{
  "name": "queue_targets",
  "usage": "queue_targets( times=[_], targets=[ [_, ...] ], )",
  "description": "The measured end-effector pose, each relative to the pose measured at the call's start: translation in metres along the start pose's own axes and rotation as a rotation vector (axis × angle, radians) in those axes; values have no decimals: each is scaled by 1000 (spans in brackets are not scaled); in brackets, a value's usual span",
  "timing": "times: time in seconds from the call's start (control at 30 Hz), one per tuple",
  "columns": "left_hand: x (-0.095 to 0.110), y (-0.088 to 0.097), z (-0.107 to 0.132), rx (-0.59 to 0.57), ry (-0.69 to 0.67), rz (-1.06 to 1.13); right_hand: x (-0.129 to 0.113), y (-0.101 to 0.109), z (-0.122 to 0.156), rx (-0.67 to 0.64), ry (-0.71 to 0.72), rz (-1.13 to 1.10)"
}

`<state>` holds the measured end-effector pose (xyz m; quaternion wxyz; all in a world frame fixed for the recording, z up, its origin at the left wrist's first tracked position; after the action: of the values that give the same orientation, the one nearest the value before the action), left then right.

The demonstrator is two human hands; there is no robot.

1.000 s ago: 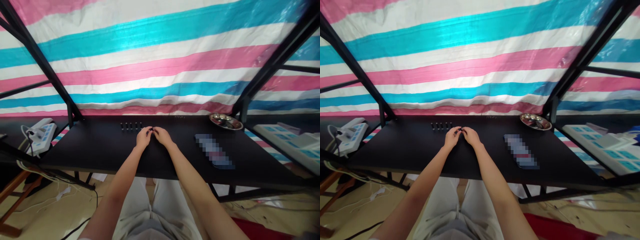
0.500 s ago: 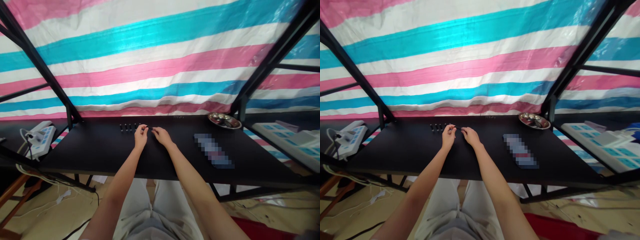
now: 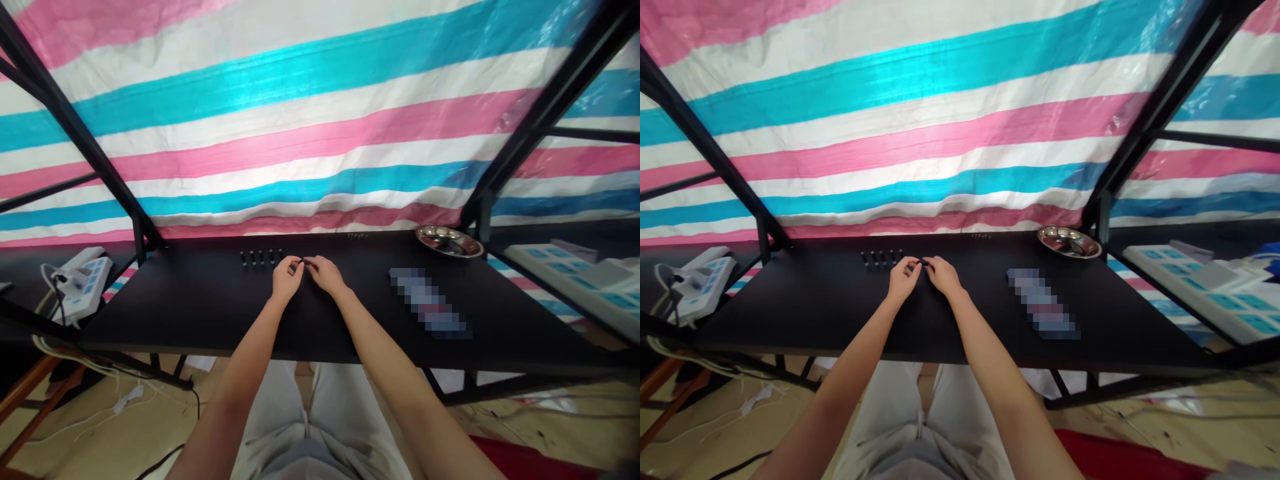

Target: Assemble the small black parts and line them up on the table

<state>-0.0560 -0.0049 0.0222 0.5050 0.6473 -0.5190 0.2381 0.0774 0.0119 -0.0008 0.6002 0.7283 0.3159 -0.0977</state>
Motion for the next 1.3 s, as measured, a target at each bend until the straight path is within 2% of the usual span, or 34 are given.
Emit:
queue_targets(
  times=[0.1, 0.5, 0.6, 0.77, 0.9, 1.03, 1.3],
  targets=[
    [-5, -2, 0, -24, 31, -35, -2, -1, 1, 13, 8, -38],
    [-11, 7, -3, 54, 81, 59, -15, 0, 1, 73, 15, -31],
    [-9, 15, -1, 144, 96, 153, -11, -2, -7, 92, -34, -89],
    [-13, 33, -1, 337, 135, 465, 0, -10, -30, 143, -137, -231],
    [-17, 38, -1, 409, 154, 596, 0, -22, -45, 61, -161, -214],
    [-17, 36, -2, 405, 151, 635, 0, -33, -52, -26, -200, -133],
    [-17, 34, -1, 387, 145, 607, 3, -34, -52, -38, -186, -138]
  ],
)
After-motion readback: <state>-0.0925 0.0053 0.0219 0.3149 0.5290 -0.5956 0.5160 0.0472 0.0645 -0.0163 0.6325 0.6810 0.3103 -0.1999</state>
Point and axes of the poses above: each hand's wrist, its own z-axis away from the middle knuckle, its own y-axis out of the back of the hand, x = y × z, the point moved 6 cm from there along -z, towards the middle knuckle, and after that the axes turned 11 degrees about -x, right-handed, at the moved point
